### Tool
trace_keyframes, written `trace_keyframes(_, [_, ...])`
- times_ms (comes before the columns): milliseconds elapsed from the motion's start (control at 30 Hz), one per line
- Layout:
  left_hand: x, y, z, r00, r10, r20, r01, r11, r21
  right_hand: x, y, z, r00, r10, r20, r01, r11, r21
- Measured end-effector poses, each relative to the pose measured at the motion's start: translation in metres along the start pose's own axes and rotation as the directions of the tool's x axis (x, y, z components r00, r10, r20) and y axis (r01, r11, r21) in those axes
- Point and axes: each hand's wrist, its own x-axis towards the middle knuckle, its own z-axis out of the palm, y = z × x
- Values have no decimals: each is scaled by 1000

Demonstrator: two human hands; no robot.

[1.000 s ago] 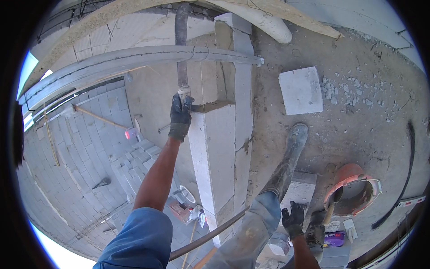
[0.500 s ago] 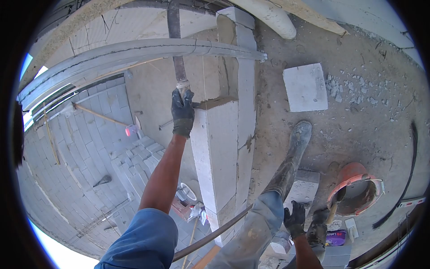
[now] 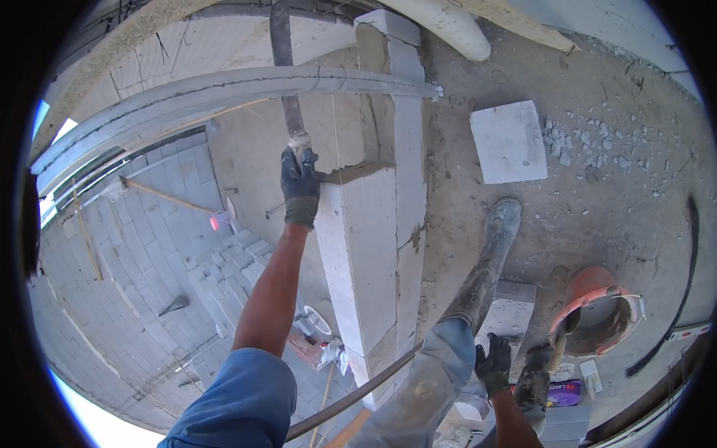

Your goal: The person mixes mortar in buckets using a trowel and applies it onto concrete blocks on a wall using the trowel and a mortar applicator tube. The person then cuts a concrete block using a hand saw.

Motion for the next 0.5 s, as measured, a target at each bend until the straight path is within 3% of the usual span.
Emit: trace_keyframes(500, [-1,-6,1,1000,23,-10,-23,1000,16,-6,1,13,999,-3,-41,4,1000,14])
